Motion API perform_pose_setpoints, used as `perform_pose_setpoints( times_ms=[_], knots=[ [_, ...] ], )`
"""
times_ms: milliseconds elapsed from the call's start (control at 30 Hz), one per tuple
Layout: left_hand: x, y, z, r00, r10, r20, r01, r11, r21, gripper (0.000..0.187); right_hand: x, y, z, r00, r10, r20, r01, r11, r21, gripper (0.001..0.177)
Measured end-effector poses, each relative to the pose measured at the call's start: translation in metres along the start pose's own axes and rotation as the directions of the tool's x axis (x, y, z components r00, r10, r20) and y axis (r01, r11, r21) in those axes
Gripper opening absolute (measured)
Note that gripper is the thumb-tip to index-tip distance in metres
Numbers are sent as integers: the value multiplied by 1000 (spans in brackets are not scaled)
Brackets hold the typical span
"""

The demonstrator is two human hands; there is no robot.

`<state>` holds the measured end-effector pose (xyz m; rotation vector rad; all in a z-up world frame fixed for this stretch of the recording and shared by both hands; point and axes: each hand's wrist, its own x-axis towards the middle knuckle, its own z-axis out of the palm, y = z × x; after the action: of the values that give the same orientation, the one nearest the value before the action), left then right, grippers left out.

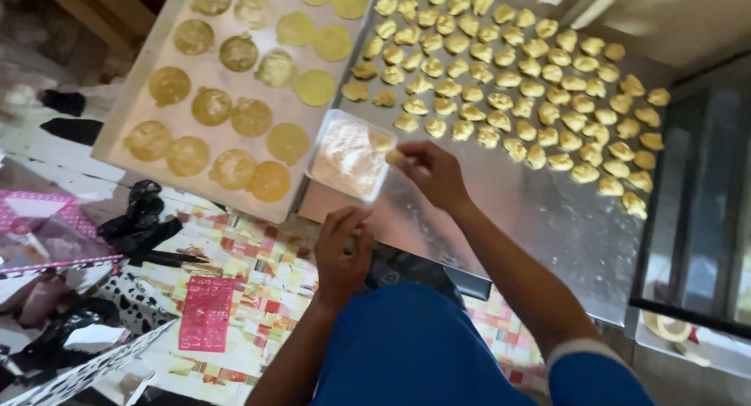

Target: The person repeatedly rolls small pieces of dough into balls and places them on a metal tray. The person also flattens some dough pieces and arranges them on a separate tray. The process is continuous throughout the clip.

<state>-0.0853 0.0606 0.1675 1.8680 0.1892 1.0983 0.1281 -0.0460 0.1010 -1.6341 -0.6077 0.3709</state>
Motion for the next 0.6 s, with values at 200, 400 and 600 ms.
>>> perform_pose_setpoints(
  times_ms=[200,400,600],
  knots=[
    [-31,-24,-31,991,-16,-131,46,971,235,12,85,35,38,909,-313,273,400,839,-370,14],
    [-33,-21,-50,964,-147,-222,180,975,132,12,97,50,44,755,-358,549,652,328,-683,10],
    [-27,-30,-50,969,-113,-221,152,975,165,11,100,71,42,748,-348,565,646,184,-741,8]
  ],
)
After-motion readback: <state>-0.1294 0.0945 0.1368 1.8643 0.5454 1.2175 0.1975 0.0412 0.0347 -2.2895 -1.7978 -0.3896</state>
